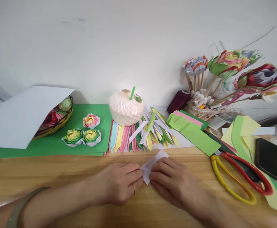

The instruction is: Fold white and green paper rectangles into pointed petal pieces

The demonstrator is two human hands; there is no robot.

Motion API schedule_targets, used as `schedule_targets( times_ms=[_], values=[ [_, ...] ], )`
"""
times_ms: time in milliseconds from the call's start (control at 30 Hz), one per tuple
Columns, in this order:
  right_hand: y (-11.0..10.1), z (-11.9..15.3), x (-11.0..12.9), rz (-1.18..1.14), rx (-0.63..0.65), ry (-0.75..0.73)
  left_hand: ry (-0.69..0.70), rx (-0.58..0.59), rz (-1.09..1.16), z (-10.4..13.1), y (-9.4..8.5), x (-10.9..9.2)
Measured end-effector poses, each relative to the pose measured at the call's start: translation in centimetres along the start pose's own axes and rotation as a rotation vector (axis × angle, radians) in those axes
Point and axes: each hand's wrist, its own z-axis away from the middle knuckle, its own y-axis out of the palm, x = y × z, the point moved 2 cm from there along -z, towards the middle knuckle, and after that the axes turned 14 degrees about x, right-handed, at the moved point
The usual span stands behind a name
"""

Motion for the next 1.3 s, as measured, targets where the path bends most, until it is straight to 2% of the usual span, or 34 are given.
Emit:
schedule_targets(
  times_ms=[200, 367, 533, 600, 767, 933, 1067, 1300],
  values=[
    [0.3, -0.3, 0.2, 0.041, 0.029, -0.038, -0.016, 0.011, 0.075, -0.3, -0.7, 0.3],
    [0.3, -0.6, 0.1, 0.022, -0.001, -0.022, -0.224, -0.039, 0.146, -0.5, -1.5, 0.7],
    [0.3, -0.8, 0.0, -0.067, -0.001, -0.003, -0.318, -0.055, 0.248, -0.7, -1.5, 0.9],
    [0.3, -0.9, 0.1, -0.099, -0.002, 0.031, -0.361, -0.046, 0.295, -0.8, -1.1, 0.9],
    [0.3, -1.3, 0.2, -0.139, -0.048, 0.233, -0.46, 0.003, 0.446, -0.9, -0.5, 0.9],
    [0.7, -1.7, 0.6, -0.179, -0.009, 0.111, -0.598, 0.024, 0.636, -0.9, -0.6, 1.3],
    [0.5, -1.6, 0.6, -0.199, 0.009, 0.105, -0.55, 0.038, 0.605, -1.0, -0.7, 1.4],
    [0.9, -1.3, 0.4, -0.252, -0.082, 0.202, -0.562, 0.054, 0.571, -1.0, -0.7, 1.3]
  ],
)
